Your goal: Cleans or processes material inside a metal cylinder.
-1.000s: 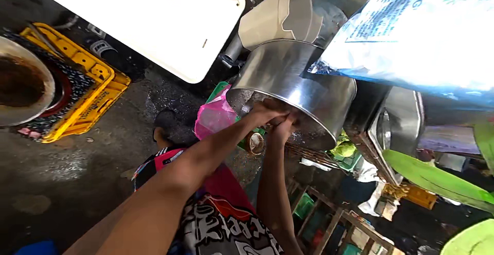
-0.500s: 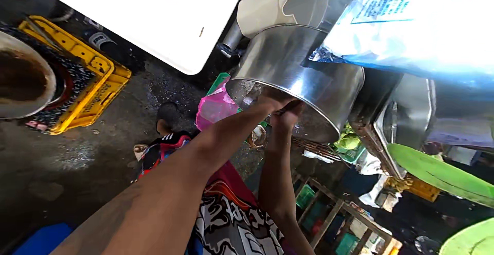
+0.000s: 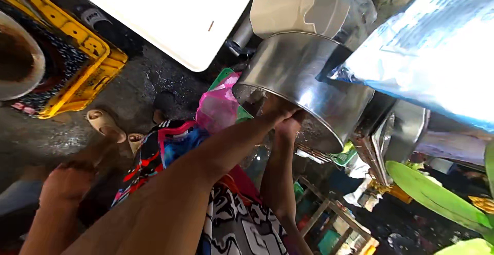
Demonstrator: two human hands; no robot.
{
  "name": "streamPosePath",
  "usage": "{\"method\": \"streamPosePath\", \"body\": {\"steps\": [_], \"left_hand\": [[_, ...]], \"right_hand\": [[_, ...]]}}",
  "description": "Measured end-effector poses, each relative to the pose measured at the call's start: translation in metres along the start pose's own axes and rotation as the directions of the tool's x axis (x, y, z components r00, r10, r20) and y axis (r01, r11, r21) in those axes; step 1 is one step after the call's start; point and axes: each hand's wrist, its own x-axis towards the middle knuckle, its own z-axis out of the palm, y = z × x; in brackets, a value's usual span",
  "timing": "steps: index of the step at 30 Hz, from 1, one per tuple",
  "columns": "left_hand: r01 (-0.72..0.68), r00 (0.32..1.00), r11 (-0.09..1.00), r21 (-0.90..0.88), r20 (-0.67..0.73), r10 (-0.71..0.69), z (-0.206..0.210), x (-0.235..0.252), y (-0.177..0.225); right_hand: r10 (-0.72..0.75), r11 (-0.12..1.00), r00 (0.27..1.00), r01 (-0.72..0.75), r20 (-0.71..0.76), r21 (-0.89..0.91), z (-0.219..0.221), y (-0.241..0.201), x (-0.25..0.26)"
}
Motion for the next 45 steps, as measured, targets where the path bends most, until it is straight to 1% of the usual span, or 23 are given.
{"method": "streamPosePath", "body": {"steps": [2,4,7,9,10,12,14,16,17,18,19,20,21,22,23,24,27,30,32,33,36,39,45], "left_hand": [[-0.015,1.0,1.0,0.012,0.027,0.015,-0.022,0.004,0.002],[0.018,0.996,0.999,0.028,0.091,-0.021,-0.024,0.007,-0.002],[-0.077,0.997,0.996,0.036,0.007,0.077,-0.01,0.027,-0.021],[-0.135,0.988,0.99,0.044,-0.07,0.137,0.014,0.03,-0.033],[-0.104,0.994,0.993,0.051,-0.032,0.105,0.017,0.03,-0.031],[-0.1,0.994,0.993,0.064,-0.044,0.103,0.011,0.036,-0.033],[-0.174,0.98,0.984,0.024,-0.09,0.175,0.013,0.031,-0.039],[-0.263,0.957,0.965,-0.006,-0.131,0.26,0.004,0.038,-0.041],[-0.309,0.943,0.95,-0.053,-0.145,0.299,0.003,0.036,-0.044],[-0.314,0.947,0.94,-0.134,-0.115,0.3,0.002,0.028,-0.047],[-0.285,0.959,0.922,-0.263,-0.072,0.276,0.002,0.02,-0.051],[-0.23,0.971,0.9,-0.369,-0.02,0.24,0.004,0.015,-0.059],[-0.212,0.973,0.878,-0.429,-0.006,0.232,0.011,0.014,-0.073],[-0.23,0.965,0.872,-0.432,0.016,0.262,0.014,0.01,-0.085],[-0.268,0.954,0.866,-0.423,0.007,0.299,0.015,0.007,-0.091],[-0.284,0.952,0.867,-0.409,-0.015,0.305,0.016,0.006,-0.094],[-0.317,0.948,0.892,-0.323,-0.087,0.305,0.024,0.017,-0.08],[-0.386,0.919,0.899,-0.205,-0.17,0.356,0.023,0.032,-0.052],[-0.357,0.929,0.926,-0.121,-0.151,0.339,0.022,0.032,-0.043],[-0.339,0.936,0.936,-0.094,-0.136,0.325,0.017,0.035,-0.039],[-0.242,0.969,0.967,-0.083,-0.076,0.236,0.019,0.037,-0.04],[-0.27,0.963,0.953,-0.14,-0.053,0.265,0.013,0.037,-0.041],[-0.278,0.961,0.928,-0.249,-0.072,0.268,0.011,0.034,-0.043]], "right_hand": [[-0.006,0.999,1.0,0.005,0.022,0.05,0.014,0.01,0.013],[-0.008,0.999,0.998,0.006,0.062,0.042,0.007,0.011,0.012],[-0.045,0.999,0.995,0.046,0.085,-0.013,0.008,0.01,0.017],[-0.034,0.999,0.991,0.029,0.126,0.044,-0.007,0.007,0.015],[-0.032,0.997,0.99,0.022,0.136,0.07,-0.008,0.006,0.016],[-0.013,0.997,0.986,0.0,0.167,0.075,0.001,0.011,0.02],[-0.014,1.0,0.984,0.015,0.178,-0.004,-0.006,0.009,0.017],[-0.046,0.994,0.988,0.06,0.148,-0.092,0.004,0.011,0.024],[-0.078,0.981,0.991,0.096,0.107,-0.166,0.004,0.012,0.021],[-0.136,0.959,0.99,0.143,0.045,-0.246,0.002,0.013,0.014],[-0.24,0.924,0.971,0.223,-0.015,-0.311,-0.003,0.016,0.008],[-0.362,0.873,0.932,0.327,-0.031,-0.362,-0.01,0.022,0.004],[-0.469,0.81,0.883,0.431,0.004,-0.398,-0.018,0.026,0.002],[-0.537,0.752,0.842,0.51,0.06,-0.418,-0.025,0.03,-0.001],[-0.563,0.727,0.819,0.554,0.109,-0.407,-0.029,0.032,-0.003],[-0.562,0.727,0.816,0.566,0.138,-0.389,-0.029,0.032,-0.006],[-0.505,0.788,0.86,0.495,0.075,-0.367,-0.021,0.024,-0.005],[-0.347,0.918,0.923,0.371,0.164,-0.143,-0.013,0.018,0.008],[-0.244,0.962,0.936,0.266,0.253,-0.055,-0.016,0.016,0.015],[-0.217,0.973,0.943,0.231,0.253,-0.028,-0.012,0.017,0.021],[-0.159,0.984,0.956,0.175,0.248,-0.042,-0.017,0.013,0.018],[-0.17,0.977,0.972,0.187,0.163,-0.099,0.006,0.005,0.014],[-0.186,0.943,0.972,0.217,0.142,-0.253,0.01,0.0,0.014]]}}
